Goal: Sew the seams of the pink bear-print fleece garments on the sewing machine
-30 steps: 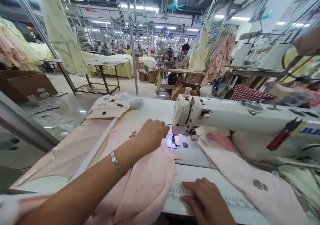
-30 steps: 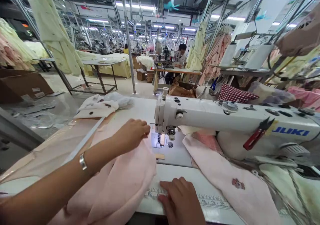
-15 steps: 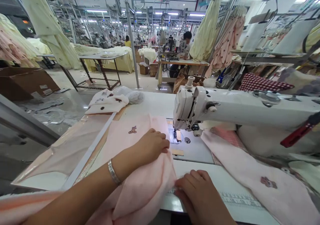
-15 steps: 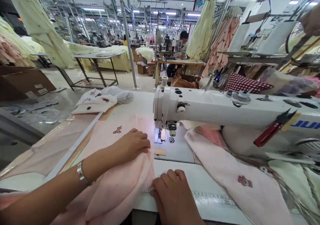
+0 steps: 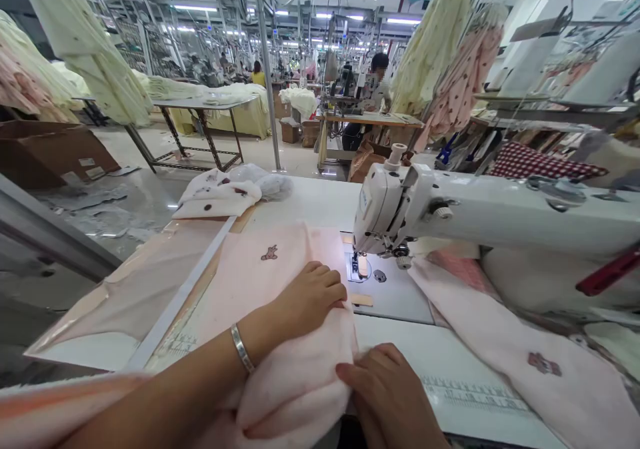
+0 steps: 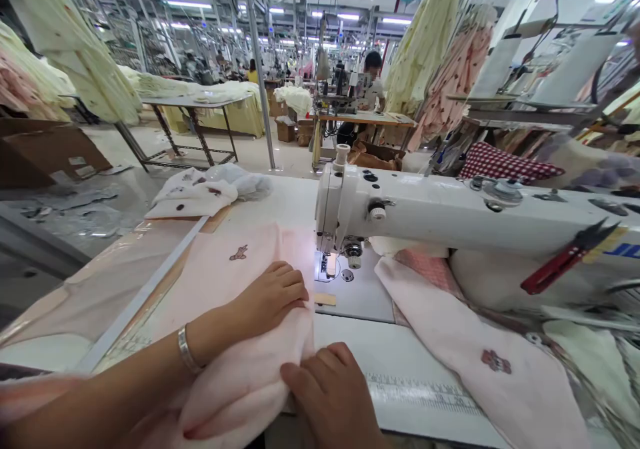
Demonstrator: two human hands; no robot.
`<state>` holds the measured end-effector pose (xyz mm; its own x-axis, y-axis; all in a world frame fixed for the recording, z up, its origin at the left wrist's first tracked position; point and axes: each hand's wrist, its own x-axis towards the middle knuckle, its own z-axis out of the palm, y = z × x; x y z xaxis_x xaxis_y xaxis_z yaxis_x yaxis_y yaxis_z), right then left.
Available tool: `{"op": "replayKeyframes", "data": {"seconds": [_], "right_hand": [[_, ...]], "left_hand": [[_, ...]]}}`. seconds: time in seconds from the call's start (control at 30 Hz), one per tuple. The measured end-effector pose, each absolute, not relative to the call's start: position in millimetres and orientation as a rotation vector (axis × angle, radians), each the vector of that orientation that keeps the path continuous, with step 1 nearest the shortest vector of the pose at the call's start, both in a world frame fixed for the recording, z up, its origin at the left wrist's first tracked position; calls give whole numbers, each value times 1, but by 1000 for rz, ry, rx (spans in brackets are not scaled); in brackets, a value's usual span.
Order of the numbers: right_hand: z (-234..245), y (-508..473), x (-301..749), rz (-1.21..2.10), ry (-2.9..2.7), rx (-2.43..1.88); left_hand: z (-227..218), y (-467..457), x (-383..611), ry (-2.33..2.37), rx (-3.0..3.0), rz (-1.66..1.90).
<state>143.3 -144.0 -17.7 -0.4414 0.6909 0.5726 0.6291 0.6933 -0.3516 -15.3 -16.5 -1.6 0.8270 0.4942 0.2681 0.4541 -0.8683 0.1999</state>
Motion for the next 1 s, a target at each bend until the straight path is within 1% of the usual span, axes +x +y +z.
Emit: {"op": "replayKeyframes", "data": {"seconds": [0.03, 0.07, 0.1, 0.17, 0.2, 0.27, 0.33, 0.4, 0.47, 0.63, 0.73, 0.8, 1.0], "right_hand": [[-18, -147, 142, 244, -2117, -998], [-19, -151, 138, 446, -1994, -1013], [-20, -156, 132, 700, -1801, -1042], [-20, -165, 116, 1206, -1227, -1076], [-20, -169, 107, 1390, -916, -1072], [-18, -176, 91, 1591, -452, -1047], [-14, -178, 81, 1684, -258, -1054], [-10, -178, 78, 1750, -225, -1047], [-8, -176, 81, 1810, -293, -1040], [-10, -169, 98, 2042, -671, -1157], [-11, -165, 102, 2146, -692, -1197], [-9, -163, 102, 2124, -605, -1211], [7, -167, 94, 1895, -458, -1127]], "left_hand": [[-2, -17, -15, 741, 2877, 489], [-3, -17, -15, 735, 2874, 502], [-3, -16, -15, 731, 2872, 513], [-2, -16, -14, 725, 2870, 530], [-2, -16, -14, 723, 2870, 537], [-2, -15, -14, 721, 2875, 545], [-2, -15, -15, 716, 2884, 546], [-3, -15, -15, 704, 2898, 541], [-4, -15, -15, 692, 2913, 537], [-5, -15, -15, 689, 2926, 547], [-6, -15, -15, 685, 2926, 562], [-6, -15, -15, 685, 2924, 571], [-7, -13, -16, 663, 2918, 566]]}}
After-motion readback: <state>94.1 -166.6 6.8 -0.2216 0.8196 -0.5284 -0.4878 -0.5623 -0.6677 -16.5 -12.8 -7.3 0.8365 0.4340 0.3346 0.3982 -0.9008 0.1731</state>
